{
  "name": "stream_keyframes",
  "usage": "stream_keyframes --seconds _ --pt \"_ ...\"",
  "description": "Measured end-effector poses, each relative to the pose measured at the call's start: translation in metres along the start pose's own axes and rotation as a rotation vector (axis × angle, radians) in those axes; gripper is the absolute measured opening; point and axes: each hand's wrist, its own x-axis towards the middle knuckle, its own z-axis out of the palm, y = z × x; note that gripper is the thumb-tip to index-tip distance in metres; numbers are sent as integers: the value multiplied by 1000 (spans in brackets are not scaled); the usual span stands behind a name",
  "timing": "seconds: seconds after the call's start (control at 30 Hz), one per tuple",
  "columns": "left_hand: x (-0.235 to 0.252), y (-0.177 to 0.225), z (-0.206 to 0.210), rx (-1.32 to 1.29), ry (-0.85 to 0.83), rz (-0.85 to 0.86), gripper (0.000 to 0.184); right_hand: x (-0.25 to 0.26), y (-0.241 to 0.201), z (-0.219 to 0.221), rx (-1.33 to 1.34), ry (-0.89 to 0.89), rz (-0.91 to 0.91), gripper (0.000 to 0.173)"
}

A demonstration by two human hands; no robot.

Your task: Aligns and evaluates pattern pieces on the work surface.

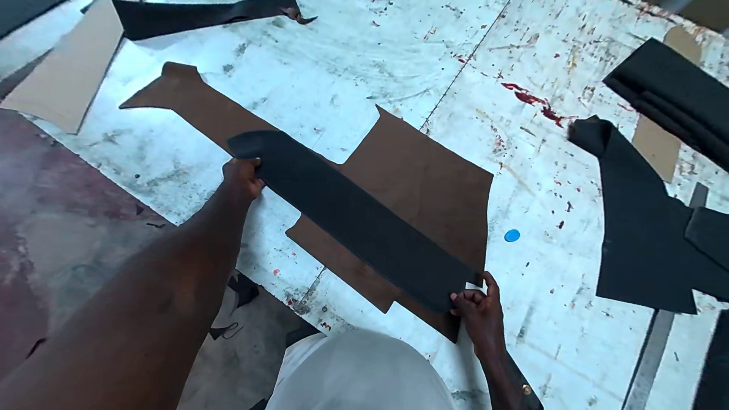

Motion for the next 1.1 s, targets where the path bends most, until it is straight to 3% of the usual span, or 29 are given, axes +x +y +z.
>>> stream_keyframes --seconds 0.33,0.53,0.63,0.77,0.9,1.1 --pt "-2 0 -1 -29 -18 -1 45 -11 12 12 -53 101 -81 93" --pt "-6 1 -1 -22 -30 5 45 -24 5 23 -536 161 -535 68" --pt "-8 0 0 32 -28 43 47 -13 -5 57 -667 57 -755 72" --pt "-3 -3 -3 25 -37 43 50 16 -12 110 -798 -55 -898 73" --pt "-1 -2 -4 -14 -70 20 50 40 -9 138 -979 -64 -943 75" --pt "5 -3 -9 -76 -89 -10 52 46 3 141 -1177 -49 -933 80"
